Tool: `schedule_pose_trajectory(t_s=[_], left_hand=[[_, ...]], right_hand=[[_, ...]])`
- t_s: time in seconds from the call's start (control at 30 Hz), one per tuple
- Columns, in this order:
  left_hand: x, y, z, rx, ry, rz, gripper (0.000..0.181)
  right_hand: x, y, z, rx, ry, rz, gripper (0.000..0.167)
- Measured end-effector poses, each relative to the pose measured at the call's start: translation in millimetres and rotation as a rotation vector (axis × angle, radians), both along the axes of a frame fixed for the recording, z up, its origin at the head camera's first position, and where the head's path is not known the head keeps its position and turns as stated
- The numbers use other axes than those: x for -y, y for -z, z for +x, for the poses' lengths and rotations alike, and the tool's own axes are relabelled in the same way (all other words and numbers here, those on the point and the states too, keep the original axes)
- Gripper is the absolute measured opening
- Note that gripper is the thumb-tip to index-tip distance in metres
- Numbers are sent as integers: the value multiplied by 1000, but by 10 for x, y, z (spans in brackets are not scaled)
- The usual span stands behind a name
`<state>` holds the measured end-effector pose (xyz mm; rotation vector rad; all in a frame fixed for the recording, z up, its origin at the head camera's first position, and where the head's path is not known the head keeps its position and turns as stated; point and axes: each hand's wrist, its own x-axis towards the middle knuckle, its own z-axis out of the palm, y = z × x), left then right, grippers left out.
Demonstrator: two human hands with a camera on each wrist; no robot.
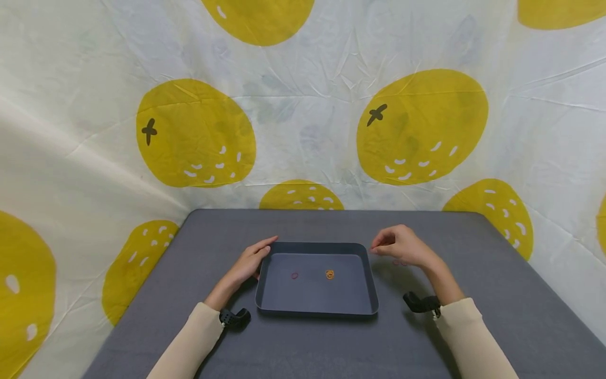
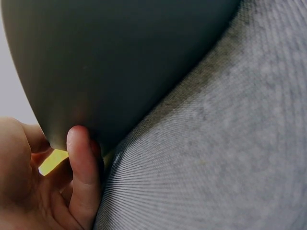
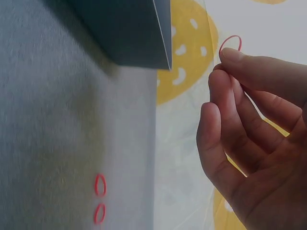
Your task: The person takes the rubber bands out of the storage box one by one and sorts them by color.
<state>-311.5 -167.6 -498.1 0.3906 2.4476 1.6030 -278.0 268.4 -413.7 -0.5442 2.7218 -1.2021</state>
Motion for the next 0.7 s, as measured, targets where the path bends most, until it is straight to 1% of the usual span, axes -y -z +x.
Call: schedule_pose_trajectory(t_s=[0.17, 0.27, 0.43, 0.6, 0.7], left_hand=[[0, 3, 2, -1, 0, 1, 43], [1, -3, 6, -3, -2, 2, 43], [5, -3, 8, -3, 4, 6, 43], [0, -6, 8, -4, 1, -2, 43], [-1, -6, 5, 0, 1, -1, 44]], right_hand=[[-144, 16, -3, -40, 2, -10, 14], [-231, 42, -15, -49, 10, -16, 16], [-376, 89, -39, -44, 54, -7, 14], [-522, 113, -53, -42, 80, 10, 16], [-594, 125, -51, -26, 91, 14, 17]])
